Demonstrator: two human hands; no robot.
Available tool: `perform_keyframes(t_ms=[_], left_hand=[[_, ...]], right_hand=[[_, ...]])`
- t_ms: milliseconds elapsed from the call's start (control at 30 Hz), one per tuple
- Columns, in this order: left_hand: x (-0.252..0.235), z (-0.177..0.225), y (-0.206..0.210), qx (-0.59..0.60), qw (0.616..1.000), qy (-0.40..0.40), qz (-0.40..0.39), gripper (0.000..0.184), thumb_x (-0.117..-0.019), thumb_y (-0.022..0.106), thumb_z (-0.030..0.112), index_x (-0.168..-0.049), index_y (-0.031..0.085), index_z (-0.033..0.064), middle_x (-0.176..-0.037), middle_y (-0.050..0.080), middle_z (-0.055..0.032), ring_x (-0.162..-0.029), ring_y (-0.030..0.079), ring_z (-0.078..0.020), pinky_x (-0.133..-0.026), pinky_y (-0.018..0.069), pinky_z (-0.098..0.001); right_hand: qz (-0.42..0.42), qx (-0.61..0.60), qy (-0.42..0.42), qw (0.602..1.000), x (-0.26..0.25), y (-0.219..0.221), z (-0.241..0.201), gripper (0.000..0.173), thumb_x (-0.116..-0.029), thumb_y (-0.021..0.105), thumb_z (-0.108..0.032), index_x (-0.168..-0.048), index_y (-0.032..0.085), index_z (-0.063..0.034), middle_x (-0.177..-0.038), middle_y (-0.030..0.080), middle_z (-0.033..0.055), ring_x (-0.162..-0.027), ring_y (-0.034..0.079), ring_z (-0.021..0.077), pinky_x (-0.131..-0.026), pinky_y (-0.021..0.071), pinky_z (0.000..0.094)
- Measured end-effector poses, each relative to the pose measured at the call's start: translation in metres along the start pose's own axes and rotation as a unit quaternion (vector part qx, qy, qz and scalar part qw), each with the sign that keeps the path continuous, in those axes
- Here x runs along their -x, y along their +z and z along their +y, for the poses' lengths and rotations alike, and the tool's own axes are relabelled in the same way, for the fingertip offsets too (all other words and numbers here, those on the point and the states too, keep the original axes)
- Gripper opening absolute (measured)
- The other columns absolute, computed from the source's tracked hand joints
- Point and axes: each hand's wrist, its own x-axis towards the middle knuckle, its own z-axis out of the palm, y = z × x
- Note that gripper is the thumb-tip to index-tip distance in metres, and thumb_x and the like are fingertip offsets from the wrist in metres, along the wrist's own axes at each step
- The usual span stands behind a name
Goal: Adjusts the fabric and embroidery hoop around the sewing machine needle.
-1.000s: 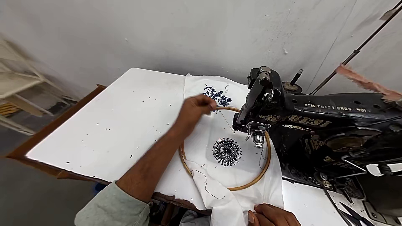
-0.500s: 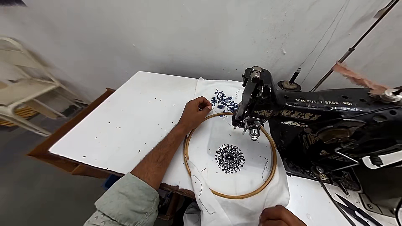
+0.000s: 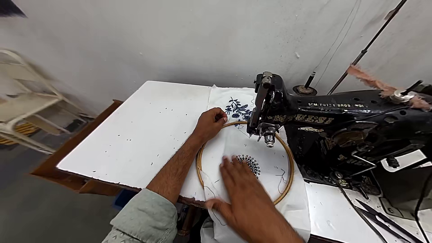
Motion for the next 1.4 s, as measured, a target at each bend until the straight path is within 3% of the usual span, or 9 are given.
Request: perform_keyframes(t_ms=[167, 367, 500, 600, 800, 933, 1033, 1233, 1400], left_hand=[[-0.002, -0.001, -0.001, -0.019, 1.0, -0.001, -0.011, 0.01, -0.1003, 0.064, 0.013, -0.099, 0.068, 0.0036, -0.08, 0.064, -0.0056, -0.068, 0.059, -0.0133, -0.067, 0.0505, -0.033], [-0.003, 0.003, -0.001, -0.039, 0.999, -0.011, -0.014, 0.01, -0.1006, 0.063, 0.013, -0.099, 0.068, 0.004, -0.08, 0.064, -0.0052, -0.07, 0.059, -0.0134, -0.068, 0.0499, -0.034], [-0.005, 0.005, 0.001, -0.046, 0.999, -0.027, 0.004, 0.011, -0.1008, 0.063, 0.012, -0.102, 0.069, 0.0033, -0.084, 0.067, -0.0077, -0.074, 0.063, -0.0162, -0.072, 0.053, -0.037], [-0.009, 0.004, 0.002, -0.061, 0.997, -0.038, 0.023, 0.012, -0.1016, 0.061, 0.013, -0.103, 0.068, 0.0029, -0.088, 0.067, -0.0091, -0.077, 0.064, -0.0183, -0.075, 0.0533, -0.039], [-0.029, 0.002, -0.001, -0.149, 0.989, -0.02, 0.011, 0.018, -0.1051, 0.052, 0.012, -0.107, 0.065, -0.0013, -0.098, 0.063, -0.0164, -0.091, 0.064, -0.0302, -0.085, 0.0524, -0.0495], [-0.042, -0.009, -0.008, -0.153, 0.988, 0.012, -0.003, 0.018, -0.1049, 0.053, 0.012, -0.107, 0.066, -0.0007, -0.097, 0.065, -0.0159, -0.088, 0.065, -0.0292, -0.084, 0.0526, -0.0492], [-0.04, -0.012, -0.007, -0.136, 0.991, 0.019, 0.009, 0.016, -0.1042, 0.055, 0.011, -0.106, 0.066, -0.0001, -0.095, 0.065, -0.0144, -0.085, 0.065, -0.0269, -0.081, 0.0535, -0.0476], [-0.043, -0.016, -0.02, -0.106, 0.992, 0.031, -0.06, 0.014, -0.1036, 0.058, 0.014, -0.105, 0.067, 0.0024, -0.092, 0.065, -0.0107, -0.081, 0.064, -0.0223, -0.076, 0.0534, -0.0448], [-0.042, -0.017, -0.026, -0.076, 0.993, 0.051, -0.08, 0.011, -0.1024, 0.061, 0.013, -0.101, 0.067, 0.0033, -0.091, 0.064, -0.0083, -0.075, 0.062, -0.0175, -0.07, 0.0531, -0.0389]], right_hand=[[-0.09, -0.147, -0.144, 0.974, 0.036, -0.019, -0.029, 0.074, -0.1042, 0.045, -0.06, -0.142, 0.057, 0.0018, -0.152, 0.051, 0.0226, -0.143, 0.048, 0.0374, -0.119, 0.0375, 0.0527], [0.159, 0.099, 0.009, 0.982, 0.067, -0.039, 0.036, 0.044, -0.1039, 0.055, -0.043, -0.115, 0.075, -0.005, -0.118, 0.074, 0.0135, -0.108, 0.072, 0.0291, -0.089, 0.0587, 0.0456], [0.181, 0.175, 0.095, 0.963, 0.069, -0.033, 0.081, 0.057, -0.1041, 0.041, -0.048, -0.118, 0.074, -0.0039, -0.135, 0.067, 0.0164, -0.121, 0.065, 0.037, -0.098, 0.0544, 0.052], [0.213, 0.196, 0.091, 0.953, 0.051, -0.033, 0.1, 0.046, -0.1006, 0.04, -0.028, -0.113, 0.074, -0.0002, -0.134, 0.067, 0.0161, -0.117, 0.068, 0.0357, -0.096, 0.0554, 0.051], [0.064, 0.173, 0.149, 0.971, -0.013, -0.07, 0.135, 0.034, -0.1024, 0.052, -0.007, -0.133, 0.064, 0.0016, -0.151, 0.054, 0.0185, -0.141, 0.047, 0.043, -0.113, 0.0397, 0.0598], [0.144, 0.183, 0.179, 0.956, -0.056, -0.085, 0.138, 0.015, -0.0974, 0.063, -0.009, -0.1, 0.071, 0.0027, -0.099, 0.07, 0.0254, -0.096, 0.07, 0.0446, -0.077, 0.054, 0.0629], [0.13, 0.129, 0.253, 0.95, -0.079, -0.097, 0.123, 0.026, -0.1005, 0.063, -0.013, -0.116, 0.07, 0.0057, -0.12, 0.067, 0.0306, -0.12, 0.061, 0.0464, -0.098, 0.0446, 0.0655], [0.039, 0.102, 0.331, 0.937, -0.08, -0.102, 0.123, 0.026, -0.1016, 0.063, -0.015, -0.118, 0.069, 0.0045, -0.12, 0.066, 0.0302, -0.118, 0.062, 0.0466, -0.097, 0.0455, 0.0646], [0.072, 0.093, 0.303, 0.946, -0.07, -0.096, 0.129, 0.023, -0.0997, 0.068, -0.017, -0.106, 0.071, 0.0046, -0.104, 0.069, 0.0297, -0.103, 0.066, 0.0469, -0.086, 0.0485, 0.0656]])
